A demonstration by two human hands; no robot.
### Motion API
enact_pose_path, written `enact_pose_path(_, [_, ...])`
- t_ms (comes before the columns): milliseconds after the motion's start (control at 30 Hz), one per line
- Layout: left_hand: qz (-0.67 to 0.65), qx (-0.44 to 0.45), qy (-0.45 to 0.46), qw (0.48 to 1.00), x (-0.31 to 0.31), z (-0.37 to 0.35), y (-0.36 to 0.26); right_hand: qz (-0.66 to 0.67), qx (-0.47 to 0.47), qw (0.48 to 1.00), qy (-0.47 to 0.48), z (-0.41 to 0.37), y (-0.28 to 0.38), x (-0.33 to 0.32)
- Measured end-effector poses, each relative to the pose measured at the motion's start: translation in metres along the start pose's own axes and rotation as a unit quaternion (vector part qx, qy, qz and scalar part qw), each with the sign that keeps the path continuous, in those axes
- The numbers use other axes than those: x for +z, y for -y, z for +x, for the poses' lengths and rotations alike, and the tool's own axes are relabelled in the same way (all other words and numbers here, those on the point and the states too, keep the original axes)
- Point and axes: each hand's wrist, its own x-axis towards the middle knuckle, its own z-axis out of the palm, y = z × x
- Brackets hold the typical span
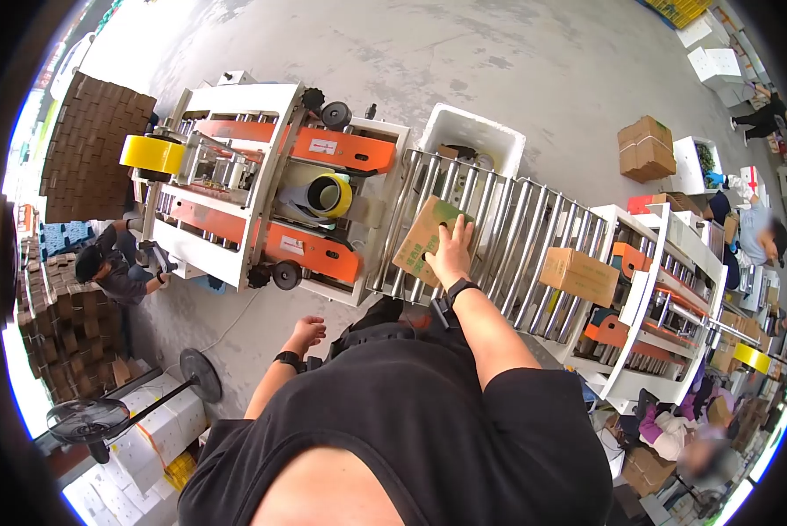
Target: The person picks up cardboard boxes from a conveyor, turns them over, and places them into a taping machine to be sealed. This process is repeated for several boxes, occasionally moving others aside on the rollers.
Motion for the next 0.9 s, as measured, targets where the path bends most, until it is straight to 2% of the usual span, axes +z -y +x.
enact_pose_path(67, [0.013, -0.009, -0.001, 1.0, -0.008, -0.007, 0.0, 0.011, -0.005, 1.0, 0.008, 0.019, 0.019, -0.003])
enact_pose_path(100, [0.004, -0.012, -0.002, 1.0, -0.012, -0.007, 0.003, -0.028, 0.002, 1.0, 0.008, 0.027, 0.029, 0.001])
enact_pose_path(200, [-0.012, -0.023, -0.009, 1.0, -0.023, -0.01, 0.013, 0.021, -0.026, 0.997, 0.072, 0.046, 0.062, 0.009])
enact_pose_path(267, [-0.009, -0.031, -0.015, 0.999, -0.026, -0.013, 0.018, -0.012, -0.041, 0.995, 0.089, 0.05, 0.089, 0.018])
enact_pose_path(333, [-0.018, -0.036, -0.022, 0.999, -0.029, -0.009, 0.026, 0.009, -0.029, 0.992, 0.125, 0.057, 0.114, 0.024])
enact_pose_path(400, [-0.038, -0.033, -0.024, 0.998, -0.031, -0.009, 0.03, 0.003, -0.062, 0.993, 0.1, 0.062, 0.128, 0.029])
enact_pose_path(433, [-0.037, -0.029, -0.024, 0.999, -0.031, -0.01, 0.031, 0.053, -0.056, 0.987, 0.139, 0.065, 0.132, 0.025])
enact_pose_path(500, [-0.03, -0.031, -0.023, 0.999, -0.029, -0.009, 0.028, 0.057, -0.082, 0.989, 0.111, 0.063, 0.131, 0.03])
enact_pose_path(667, [0.001, -0.017, -0.001, 1.0, -0.015, 0.011, 0.013, 0.052, -0.084, 0.994, 0.042, 0.048, 0.067, 0.019])
enact_pose_path(900, [0.021, 0.019, 0.053, 0.998, 0.016, 0.04, -0.017, -0.019, -0.008, 0.987, -0.16, -0.033, -0.089, -0.063])
